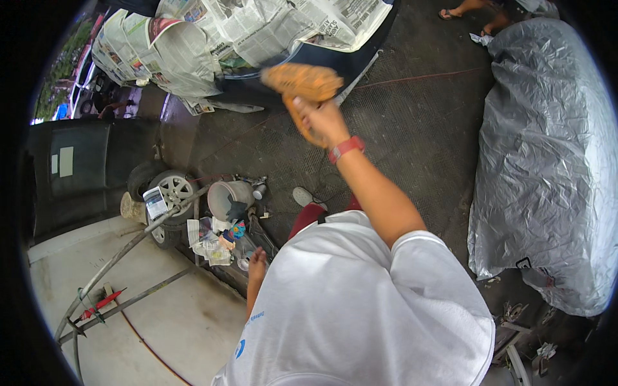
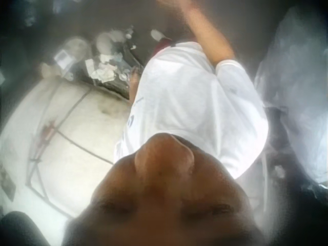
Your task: The person uses a heat gun to apply heat to a car part, likely a bumper, that is covered with newspaper and plastic sheeting. The person moves the heat gun back and forth across the surface of the part.
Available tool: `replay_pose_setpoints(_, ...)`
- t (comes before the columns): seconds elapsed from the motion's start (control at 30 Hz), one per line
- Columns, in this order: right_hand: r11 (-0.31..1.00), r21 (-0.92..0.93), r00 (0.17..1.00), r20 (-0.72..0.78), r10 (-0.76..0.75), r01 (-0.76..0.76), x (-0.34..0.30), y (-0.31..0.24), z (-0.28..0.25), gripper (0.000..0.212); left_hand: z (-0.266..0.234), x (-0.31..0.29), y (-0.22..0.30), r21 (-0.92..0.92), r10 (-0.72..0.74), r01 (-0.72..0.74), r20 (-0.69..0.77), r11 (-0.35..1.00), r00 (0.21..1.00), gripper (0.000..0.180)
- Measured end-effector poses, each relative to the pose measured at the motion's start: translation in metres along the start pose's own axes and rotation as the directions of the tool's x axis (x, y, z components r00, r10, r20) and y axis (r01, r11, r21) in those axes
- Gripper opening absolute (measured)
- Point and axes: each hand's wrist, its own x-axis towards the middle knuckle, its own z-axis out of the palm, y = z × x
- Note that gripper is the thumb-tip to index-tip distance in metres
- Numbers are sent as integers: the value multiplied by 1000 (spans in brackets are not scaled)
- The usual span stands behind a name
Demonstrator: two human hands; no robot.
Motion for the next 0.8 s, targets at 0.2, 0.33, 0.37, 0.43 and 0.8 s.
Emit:
replay_pose_setpoints(0.2, 980, -193, 854, -499, -147, 55, 57, 1, -127, 24, 68, -32, 92, 148, 80, -90, 73, 985, 994, 48)
replay_pose_setpoints(0.33, 925, -366, 861, -497, -105, -98, 56, 75, -162, 31, 42, -64, -3, -89, -158, 166, 90, 982, 983, 48)
replay_pose_setpoints(0.37, 914, -395, 891, -444, -99, -95, 45, 94, -162, 34, 37, -76, -24, -32, -208, 212, 89, 977, 974, 48)
replay_pose_setpoints(0.43, 984, -175, 965, -262, -29, -18, 25, 140, -154, 45, 37, -102, -33, 209, -310, 288, 81, 934, 947, 48)
replay_pose_setpoints(0.8, 885, -172, 886, -262, 382, -432, -5, 183, -113, 37, 31, -163, -20, 241, -471, 450, 32, 860, 882, 48)
